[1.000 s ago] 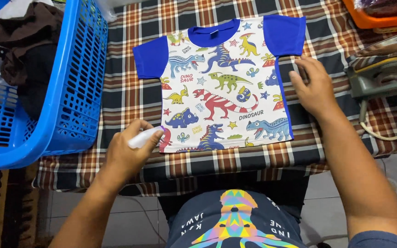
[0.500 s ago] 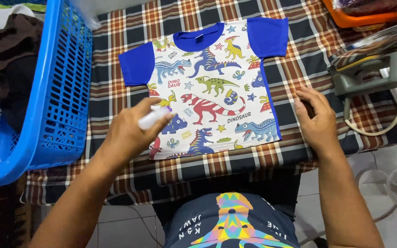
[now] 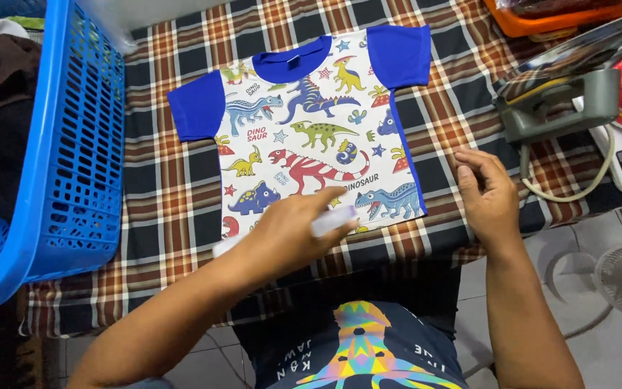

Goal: The person takes a child's t-shirt from a laundry basket, lays it flat on a plaid ironing board, smooths it, sprays it with water, and irons it with a steam iron. The person irons the sleeves and body of the shirt, then lifts the shirt to inspect it.

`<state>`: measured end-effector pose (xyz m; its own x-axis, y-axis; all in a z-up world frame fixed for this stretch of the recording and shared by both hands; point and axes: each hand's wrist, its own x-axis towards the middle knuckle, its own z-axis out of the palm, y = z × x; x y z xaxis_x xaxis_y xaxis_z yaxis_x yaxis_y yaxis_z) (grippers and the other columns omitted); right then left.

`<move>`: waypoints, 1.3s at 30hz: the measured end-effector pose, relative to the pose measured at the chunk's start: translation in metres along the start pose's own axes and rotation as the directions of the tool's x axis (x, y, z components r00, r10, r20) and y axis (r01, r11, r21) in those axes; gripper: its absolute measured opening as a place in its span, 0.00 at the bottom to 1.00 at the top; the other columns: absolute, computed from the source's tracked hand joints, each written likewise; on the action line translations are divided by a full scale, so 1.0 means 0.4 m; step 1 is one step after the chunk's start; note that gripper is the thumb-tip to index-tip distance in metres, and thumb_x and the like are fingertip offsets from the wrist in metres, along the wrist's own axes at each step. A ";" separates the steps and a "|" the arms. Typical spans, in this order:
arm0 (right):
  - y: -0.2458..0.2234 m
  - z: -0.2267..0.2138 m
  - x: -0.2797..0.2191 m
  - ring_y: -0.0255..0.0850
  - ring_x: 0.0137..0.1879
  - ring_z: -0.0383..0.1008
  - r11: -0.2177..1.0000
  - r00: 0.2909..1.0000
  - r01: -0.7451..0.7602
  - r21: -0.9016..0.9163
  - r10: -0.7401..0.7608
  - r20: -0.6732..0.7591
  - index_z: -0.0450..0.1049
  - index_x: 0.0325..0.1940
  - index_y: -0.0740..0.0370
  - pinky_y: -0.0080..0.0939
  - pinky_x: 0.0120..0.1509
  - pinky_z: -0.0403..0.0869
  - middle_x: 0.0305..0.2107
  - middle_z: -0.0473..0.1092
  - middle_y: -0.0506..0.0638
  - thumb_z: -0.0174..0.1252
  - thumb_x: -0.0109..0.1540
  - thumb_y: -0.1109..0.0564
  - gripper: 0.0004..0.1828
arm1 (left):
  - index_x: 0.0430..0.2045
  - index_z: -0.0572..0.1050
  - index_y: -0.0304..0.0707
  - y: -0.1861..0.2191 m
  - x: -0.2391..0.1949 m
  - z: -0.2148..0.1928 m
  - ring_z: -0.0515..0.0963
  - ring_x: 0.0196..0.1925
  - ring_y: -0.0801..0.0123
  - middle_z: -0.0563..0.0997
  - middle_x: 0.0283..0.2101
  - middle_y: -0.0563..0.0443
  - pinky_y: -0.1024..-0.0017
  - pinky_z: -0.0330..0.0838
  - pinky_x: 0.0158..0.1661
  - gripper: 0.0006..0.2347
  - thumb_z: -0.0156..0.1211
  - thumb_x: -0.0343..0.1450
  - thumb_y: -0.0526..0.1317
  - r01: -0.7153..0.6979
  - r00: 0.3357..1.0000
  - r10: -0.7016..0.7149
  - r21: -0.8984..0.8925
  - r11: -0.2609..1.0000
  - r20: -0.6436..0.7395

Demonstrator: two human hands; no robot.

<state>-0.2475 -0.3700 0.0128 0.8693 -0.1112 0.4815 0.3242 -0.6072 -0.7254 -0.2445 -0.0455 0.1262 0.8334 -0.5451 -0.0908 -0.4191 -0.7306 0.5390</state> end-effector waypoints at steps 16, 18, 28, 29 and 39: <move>-0.015 0.007 0.001 0.63 0.54 0.76 0.999 1.000 0.011 -0.046 -0.011 0.008 0.79 0.53 0.67 0.57 0.60 0.71 0.50 0.76 0.63 0.55 0.72 0.59 0.11 | 0.50 0.78 0.41 -0.125 0.025 -0.092 0.85 0.43 0.34 0.85 0.39 0.30 0.46 0.78 0.41 0.18 0.62 0.71 0.50 0.254 0.966 -0.242 0.186 0.949 -0.088; -0.015 0.007 0.003 0.63 0.54 0.76 0.999 1.000 0.008 -0.052 -0.007 0.017 0.79 0.53 0.66 0.58 0.60 0.71 0.49 0.76 0.63 0.55 0.73 0.58 0.11 | 0.51 0.78 0.42 -0.173 0.008 -0.122 0.86 0.42 0.35 0.86 0.41 0.32 0.45 0.78 0.40 0.18 0.62 0.71 0.50 0.283 0.954 -0.249 0.220 0.934 -0.169; -0.010 0.015 -0.003 0.63 0.53 0.77 0.996 1.000 0.025 -0.088 -0.024 0.016 0.79 0.52 0.66 0.57 0.58 0.72 0.47 0.76 0.62 0.56 0.73 0.57 0.11 | 0.46 0.81 0.44 -0.236 0.101 -0.136 0.84 0.44 0.35 0.85 0.40 0.30 0.47 0.78 0.43 0.16 0.65 0.69 0.50 0.321 0.907 -0.288 0.063 0.945 -0.306; -0.012 0.014 0.000 0.63 0.52 0.77 0.996 1.000 0.017 -0.087 -0.016 0.013 0.79 0.52 0.66 0.58 0.57 0.72 0.46 0.76 0.62 0.56 0.72 0.57 0.11 | 0.47 0.81 0.43 -0.251 0.126 -0.127 0.84 0.44 0.35 0.85 0.39 0.30 0.47 0.78 0.43 0.16 0.66 0.69 0.50 0.303 0.906 -0.263 0.076 0.950 -0.331; -0.011 0.010 -0.004 0.62 0.49 0.78 0.997 0.998 -0.058 -0.048 0.058 -0.002 0.79 0.42 0.65 0.55 0.53 0.74 0.42 0.78 0.60 0.56 0.73 0.55 0.12 | 0.41 0.79 0.27 -0.415 0.350 -0.205 0.85 0.36 0.36 0.82 0.32 0.26 0.50 0.79 0.33 0.24 0.67 0.73 0.56 0.316 0.826 -0.155 0.217 0.924 -0.542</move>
<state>-0.2490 -0.3641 0.0134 0.8859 -0.1475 0.4397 0.2551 -0.6368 -0.7276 -0.0286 0.0332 0.0924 0.9488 -0.1141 0.2946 -0.2019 -0.9362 0.2875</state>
